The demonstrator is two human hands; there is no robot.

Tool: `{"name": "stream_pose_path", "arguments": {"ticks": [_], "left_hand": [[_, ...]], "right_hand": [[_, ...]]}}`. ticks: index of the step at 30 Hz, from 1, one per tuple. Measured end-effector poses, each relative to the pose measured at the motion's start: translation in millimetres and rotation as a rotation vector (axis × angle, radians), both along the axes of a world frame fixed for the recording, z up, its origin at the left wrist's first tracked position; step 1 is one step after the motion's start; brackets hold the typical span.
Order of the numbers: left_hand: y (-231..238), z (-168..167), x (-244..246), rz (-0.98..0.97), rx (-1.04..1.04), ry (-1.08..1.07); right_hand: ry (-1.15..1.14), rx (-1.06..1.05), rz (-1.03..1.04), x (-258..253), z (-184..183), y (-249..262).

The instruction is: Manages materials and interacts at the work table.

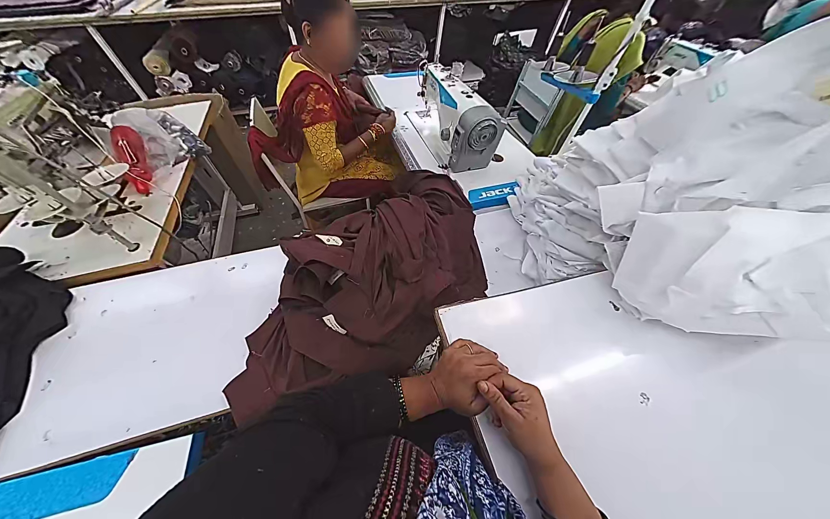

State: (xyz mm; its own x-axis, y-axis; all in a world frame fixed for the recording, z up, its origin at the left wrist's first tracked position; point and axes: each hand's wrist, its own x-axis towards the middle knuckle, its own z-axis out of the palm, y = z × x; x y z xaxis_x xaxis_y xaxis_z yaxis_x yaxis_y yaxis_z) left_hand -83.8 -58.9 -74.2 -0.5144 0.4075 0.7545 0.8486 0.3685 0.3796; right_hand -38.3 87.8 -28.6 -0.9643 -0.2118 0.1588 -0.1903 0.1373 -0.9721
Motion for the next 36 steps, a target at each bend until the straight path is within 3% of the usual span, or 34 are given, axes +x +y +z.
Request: {"name": "stream_pose_path", "arguments": {"ticks": [36], "left_hand": [[0.0,-2.0,-1.1,0.020,-0.032,0.019]], "right_hand": [[-0.061,-0.067,0.134,-3.3,2.5,10.6]]}}
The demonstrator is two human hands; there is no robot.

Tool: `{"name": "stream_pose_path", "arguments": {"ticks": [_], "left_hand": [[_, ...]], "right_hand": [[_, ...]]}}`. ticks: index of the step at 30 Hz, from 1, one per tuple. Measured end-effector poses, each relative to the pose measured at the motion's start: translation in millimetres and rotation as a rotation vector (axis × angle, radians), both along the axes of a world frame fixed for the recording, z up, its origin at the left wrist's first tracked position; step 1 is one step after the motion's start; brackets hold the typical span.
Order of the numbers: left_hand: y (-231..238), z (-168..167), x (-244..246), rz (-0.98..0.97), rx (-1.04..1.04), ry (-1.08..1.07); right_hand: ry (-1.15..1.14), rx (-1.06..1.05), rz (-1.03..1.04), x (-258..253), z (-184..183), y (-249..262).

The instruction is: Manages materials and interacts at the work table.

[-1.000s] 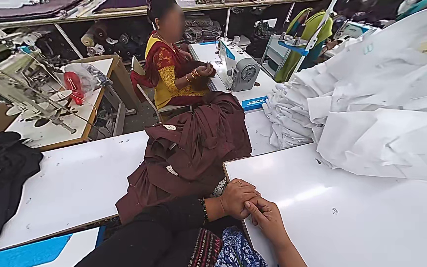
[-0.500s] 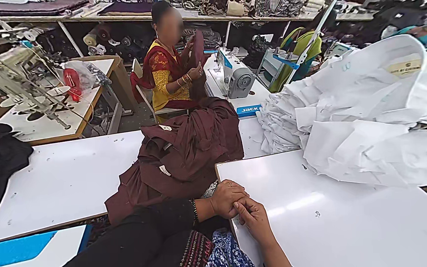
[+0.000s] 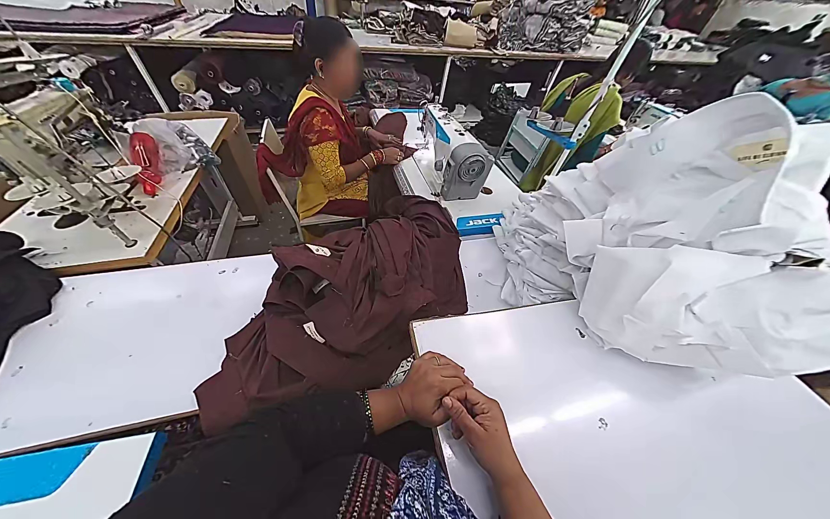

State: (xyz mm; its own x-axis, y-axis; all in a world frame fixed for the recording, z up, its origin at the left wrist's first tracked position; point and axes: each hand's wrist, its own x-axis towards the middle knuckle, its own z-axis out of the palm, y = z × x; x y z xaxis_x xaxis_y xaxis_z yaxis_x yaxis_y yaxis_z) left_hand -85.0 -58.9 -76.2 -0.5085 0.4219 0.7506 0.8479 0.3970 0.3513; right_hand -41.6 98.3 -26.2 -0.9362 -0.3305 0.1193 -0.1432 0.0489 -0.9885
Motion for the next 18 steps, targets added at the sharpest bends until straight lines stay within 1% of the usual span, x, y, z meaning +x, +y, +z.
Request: {"name": "stream_pose_path", "arguments": {"ticks": [18], "left_hand": [[0.2,1.2,0.5,0.003,-0.005,-0.015]], "right_hand": [[-0.013,-0.009,0.047,-1.9,0.1,3.9]]}}
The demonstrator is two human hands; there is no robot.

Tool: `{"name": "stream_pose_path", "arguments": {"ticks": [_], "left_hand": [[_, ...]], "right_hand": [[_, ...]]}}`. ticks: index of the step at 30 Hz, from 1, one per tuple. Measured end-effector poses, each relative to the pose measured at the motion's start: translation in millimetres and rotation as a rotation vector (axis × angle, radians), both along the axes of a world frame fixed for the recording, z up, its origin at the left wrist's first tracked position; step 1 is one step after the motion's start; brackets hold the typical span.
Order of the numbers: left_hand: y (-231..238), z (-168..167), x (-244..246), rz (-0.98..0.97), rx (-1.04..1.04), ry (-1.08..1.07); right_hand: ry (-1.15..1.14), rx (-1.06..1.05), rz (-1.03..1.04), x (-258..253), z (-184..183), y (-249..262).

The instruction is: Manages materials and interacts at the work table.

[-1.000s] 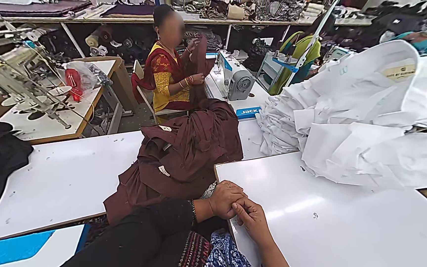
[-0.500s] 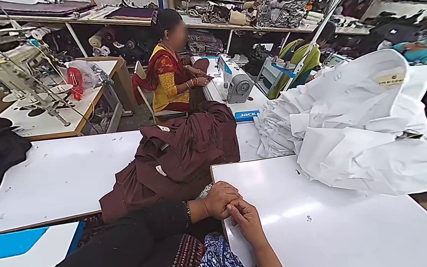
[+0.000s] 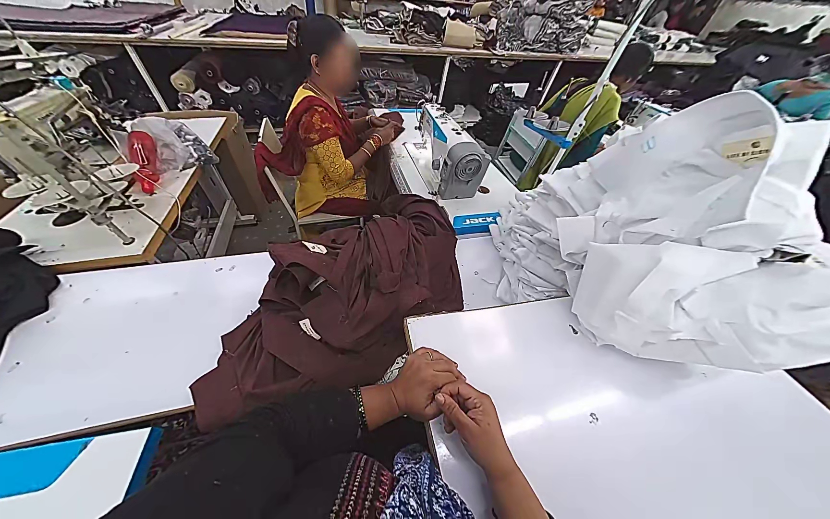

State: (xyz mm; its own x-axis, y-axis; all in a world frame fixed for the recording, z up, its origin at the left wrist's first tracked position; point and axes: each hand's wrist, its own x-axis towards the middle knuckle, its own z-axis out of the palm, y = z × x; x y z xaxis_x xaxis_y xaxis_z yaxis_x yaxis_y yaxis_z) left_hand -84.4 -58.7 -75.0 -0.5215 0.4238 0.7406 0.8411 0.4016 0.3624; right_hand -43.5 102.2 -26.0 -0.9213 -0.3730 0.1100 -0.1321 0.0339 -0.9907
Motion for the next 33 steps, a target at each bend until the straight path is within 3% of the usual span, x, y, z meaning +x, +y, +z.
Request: {"name": "stream_pose_path", "arguments": {"ticks": [33], "left_hand": [[0.3,-0.9,0.2,0.015,0.020,0.016]], "right_hand": [[-0.017,0.006,0.017,-0.2,1.3,1.3]]}}
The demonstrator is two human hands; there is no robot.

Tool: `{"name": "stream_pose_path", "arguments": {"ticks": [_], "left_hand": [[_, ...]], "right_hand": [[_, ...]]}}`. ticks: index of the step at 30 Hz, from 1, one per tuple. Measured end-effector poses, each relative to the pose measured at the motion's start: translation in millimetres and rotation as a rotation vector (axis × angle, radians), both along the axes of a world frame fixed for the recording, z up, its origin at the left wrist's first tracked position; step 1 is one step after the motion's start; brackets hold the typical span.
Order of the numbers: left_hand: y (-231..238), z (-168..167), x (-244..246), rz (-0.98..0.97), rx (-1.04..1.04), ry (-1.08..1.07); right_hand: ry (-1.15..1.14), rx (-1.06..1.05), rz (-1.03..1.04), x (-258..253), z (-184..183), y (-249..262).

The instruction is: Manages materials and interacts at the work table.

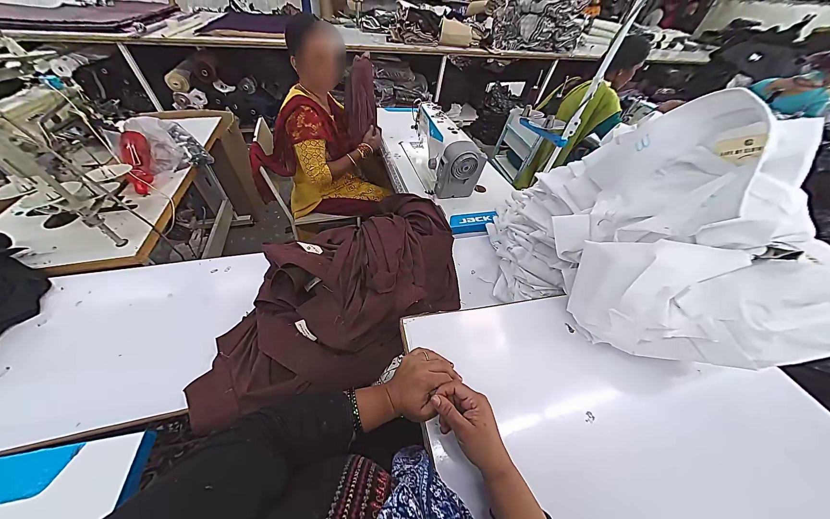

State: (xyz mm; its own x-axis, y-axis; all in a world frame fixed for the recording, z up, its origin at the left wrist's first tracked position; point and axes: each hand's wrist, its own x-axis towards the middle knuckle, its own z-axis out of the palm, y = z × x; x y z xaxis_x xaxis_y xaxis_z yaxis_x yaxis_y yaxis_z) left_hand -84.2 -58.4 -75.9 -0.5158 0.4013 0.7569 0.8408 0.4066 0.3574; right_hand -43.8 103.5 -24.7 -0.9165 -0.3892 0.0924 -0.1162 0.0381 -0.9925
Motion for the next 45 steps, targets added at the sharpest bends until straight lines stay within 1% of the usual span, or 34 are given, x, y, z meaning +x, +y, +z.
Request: {"name": "stream_pose_path", "arguments": {"ticks": [30,45], "left_hand": [[-0.9,-0.5,-1.2,-0.010,0.001,0.014],[-1.0,-1.0,-0.9,-0.016,-0.008,0.005]], "right_hand": [[0.002,-0.033,0.014,0.2,-0.4,0.4],[0.006,-0.007,0.017,-0.2,0.1,1.2]]}}
